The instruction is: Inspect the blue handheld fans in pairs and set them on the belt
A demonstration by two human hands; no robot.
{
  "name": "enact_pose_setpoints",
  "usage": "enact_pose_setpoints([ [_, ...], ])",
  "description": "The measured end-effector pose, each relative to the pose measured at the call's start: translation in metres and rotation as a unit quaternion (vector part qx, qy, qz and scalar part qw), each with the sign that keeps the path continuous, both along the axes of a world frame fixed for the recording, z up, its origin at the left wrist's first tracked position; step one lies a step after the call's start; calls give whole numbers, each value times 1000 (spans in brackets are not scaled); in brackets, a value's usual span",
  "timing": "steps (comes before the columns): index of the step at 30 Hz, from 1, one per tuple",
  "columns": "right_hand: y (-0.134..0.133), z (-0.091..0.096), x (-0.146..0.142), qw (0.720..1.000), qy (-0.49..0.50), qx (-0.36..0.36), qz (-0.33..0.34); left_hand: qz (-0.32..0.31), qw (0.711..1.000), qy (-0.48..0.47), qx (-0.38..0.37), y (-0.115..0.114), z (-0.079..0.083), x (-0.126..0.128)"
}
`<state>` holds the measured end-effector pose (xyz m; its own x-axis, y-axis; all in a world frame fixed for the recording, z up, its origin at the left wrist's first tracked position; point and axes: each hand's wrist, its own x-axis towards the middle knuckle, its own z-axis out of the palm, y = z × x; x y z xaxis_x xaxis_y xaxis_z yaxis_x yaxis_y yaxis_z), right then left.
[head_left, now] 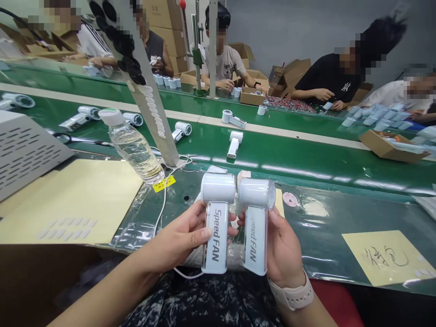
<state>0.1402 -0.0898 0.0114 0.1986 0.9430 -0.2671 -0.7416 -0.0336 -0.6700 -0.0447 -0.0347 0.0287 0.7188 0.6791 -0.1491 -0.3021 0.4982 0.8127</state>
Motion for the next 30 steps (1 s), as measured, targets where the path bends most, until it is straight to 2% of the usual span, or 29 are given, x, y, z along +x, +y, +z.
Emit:
enact_pose_setpoints([
  [6, 4, 2, -9, 1000, 9, -1, 11, -9, 998, 43, 40, 3, -10, 1],
  [14, 5, 4, -11, 999, 26, -31, 31, -14, 999, 36, 34, 3, -12, -1],
  [25, 7, 2, -10, 995, 30, -77, 61, -9, 999, 37, -23, 9, -18, -1],
  [30, 8, 1, -10, 995, 21, -68, 66, -12, 999, 29, -43, 11, -21, -2],
])
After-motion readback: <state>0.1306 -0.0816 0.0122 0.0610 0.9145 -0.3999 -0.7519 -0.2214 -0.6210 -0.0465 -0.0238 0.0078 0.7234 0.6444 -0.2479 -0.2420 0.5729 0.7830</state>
